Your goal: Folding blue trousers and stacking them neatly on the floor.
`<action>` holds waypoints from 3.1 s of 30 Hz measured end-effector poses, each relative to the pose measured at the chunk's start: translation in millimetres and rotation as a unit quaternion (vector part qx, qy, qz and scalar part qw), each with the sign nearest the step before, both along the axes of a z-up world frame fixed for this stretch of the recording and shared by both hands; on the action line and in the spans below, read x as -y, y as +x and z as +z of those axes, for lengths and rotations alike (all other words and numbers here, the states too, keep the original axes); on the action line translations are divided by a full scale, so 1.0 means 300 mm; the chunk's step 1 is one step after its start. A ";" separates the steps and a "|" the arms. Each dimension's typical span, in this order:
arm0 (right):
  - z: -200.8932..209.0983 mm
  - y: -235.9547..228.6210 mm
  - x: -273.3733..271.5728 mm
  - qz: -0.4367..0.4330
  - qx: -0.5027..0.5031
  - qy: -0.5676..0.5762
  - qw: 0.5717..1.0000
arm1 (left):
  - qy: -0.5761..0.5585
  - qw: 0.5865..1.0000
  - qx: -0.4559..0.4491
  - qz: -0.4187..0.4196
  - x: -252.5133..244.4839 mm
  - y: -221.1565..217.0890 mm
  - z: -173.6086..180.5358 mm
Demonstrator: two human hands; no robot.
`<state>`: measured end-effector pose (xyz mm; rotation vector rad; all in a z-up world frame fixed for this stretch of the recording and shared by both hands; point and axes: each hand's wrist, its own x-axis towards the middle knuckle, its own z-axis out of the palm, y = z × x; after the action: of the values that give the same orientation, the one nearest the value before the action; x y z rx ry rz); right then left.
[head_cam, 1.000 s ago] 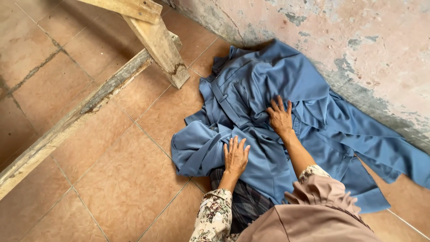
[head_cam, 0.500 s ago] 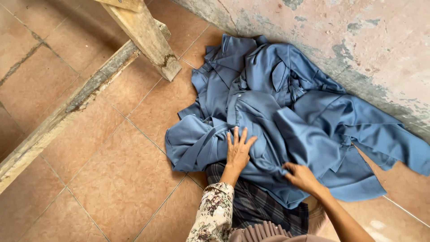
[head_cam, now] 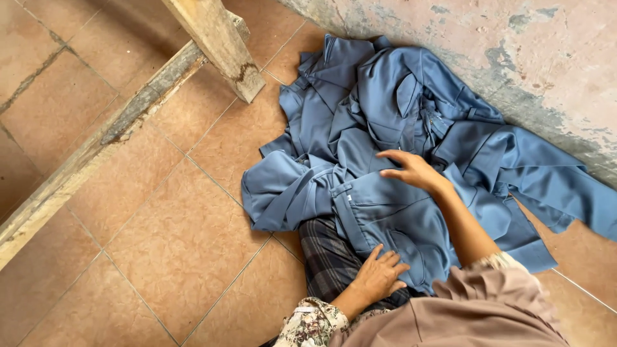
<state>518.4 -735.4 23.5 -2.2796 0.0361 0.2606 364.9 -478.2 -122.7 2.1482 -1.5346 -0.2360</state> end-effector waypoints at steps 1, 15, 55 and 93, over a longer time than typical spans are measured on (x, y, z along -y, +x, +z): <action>-0.037 0.040 -0.022 0.002 0.000 0.001 1.000 | 0.001 1.000 0.000 0.002 -0.012 0.015 0.036; -0.017 0.000 -0.163 0.180 -0.244 -0.031 0.952 | 0.152 0.906 -0.353 0.175 -0.107 0.613 0.414; -0.464 0.064 -0.551 0.115 0.245 -0.368 0.890 | 0.124 0.844 0.359 0.378 -1.099 0.632 0.036; -0.628 -0.175 -1.756 0.398 0.167 -0.255 0.865 | -0.376 0.212 -0.479 0.764 -1.360 0.292 -0.135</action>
<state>466.0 -208.5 -165.0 -2.7173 -1.1631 0.2931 452.6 -70.3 -163.2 1.0389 1.2693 0.0047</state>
